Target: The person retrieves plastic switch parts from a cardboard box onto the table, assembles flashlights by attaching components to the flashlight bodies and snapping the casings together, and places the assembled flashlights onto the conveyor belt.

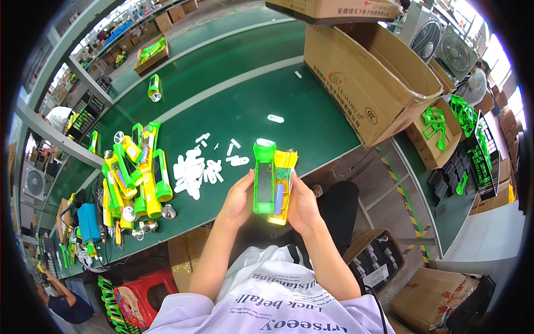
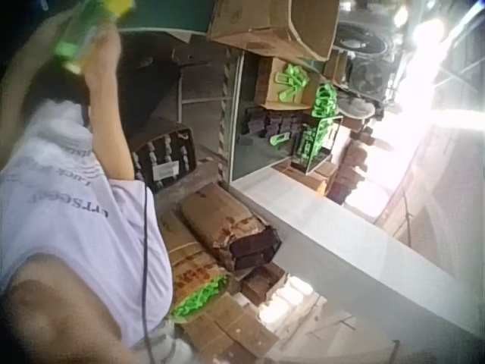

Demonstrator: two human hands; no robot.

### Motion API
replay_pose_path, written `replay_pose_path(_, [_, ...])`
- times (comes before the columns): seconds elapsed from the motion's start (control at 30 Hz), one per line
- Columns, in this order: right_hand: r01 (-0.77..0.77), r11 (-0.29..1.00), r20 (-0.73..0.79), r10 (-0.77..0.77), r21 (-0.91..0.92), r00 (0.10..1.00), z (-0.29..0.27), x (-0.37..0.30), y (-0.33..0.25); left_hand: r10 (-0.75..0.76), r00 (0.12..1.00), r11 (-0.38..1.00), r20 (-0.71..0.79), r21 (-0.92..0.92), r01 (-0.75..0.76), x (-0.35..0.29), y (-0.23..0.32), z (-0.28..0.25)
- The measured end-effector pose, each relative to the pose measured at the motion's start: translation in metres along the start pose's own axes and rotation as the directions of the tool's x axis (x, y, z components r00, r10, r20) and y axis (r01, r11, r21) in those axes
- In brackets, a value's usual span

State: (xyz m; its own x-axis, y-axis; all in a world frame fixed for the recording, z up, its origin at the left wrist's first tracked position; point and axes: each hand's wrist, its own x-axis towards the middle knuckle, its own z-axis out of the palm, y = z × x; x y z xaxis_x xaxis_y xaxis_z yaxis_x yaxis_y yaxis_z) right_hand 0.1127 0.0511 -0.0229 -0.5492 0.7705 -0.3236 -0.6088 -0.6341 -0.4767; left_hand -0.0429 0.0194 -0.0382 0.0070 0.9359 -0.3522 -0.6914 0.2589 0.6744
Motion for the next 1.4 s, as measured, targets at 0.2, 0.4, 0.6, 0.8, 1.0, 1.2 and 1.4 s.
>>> replay_pose_path(0.2, [0.049,0.983,-0.126,-0.072,-0.180,0.989,0.009,-0.012,-0.004,0.120,0.991,0.981,0.061,0.145,-0.128,-0.022,0.009,0.017])
replay_pose_path(0.4, [0.147,0.944,-0.148,-0.197,-0.296,0.969,0.007,-0.017,-0.001,0.113,0.992,0.923,-0.048,0.374,-0.087,-0.037,0.020,0.036])
replay_pose_path(0.6, [0.292,0.892,-0.143,-0.358,-0.346,0.923,0.009,-0.015,0.014,0.347,0.938,0.829,-0.003,0.469,-0.305,-0.037,-0.013,0.049])
replay_pose_path(0.8, [0.219,0.949,-0.113,-0.249,-0.226,0.962,0.007,-0.025,0.010,0.317,0.948,0.832,-0.019,0.486,-0.268,-0.037,-0.018,0.046])
replay_pose_path(1.0, [0.246,0.950,-0.091,-0.267,-0.192,0.960,0.003,-0.028,0.012,0.324,0.946,0.797,-0.007,0.541,-0.269,-0.043,-0.022,0.051])
replay_pose_path(1.2, [0.292,0.932,-0.069,-0.313,-0.215,0.947,-0.004,-0.029,0.013,0.335,0.942,0.811,0.029,0.499,-0.304,-0.044,-0.027,0.049])
replay_pose_path(1.4, [0.274,0.937,-0.083,-0.297,-0.215,0.951,-0.003,-0.032,0.012,0.305,0.951,0.821,0.053,0.491,-0.290,-0.045,-0.027,0.046])
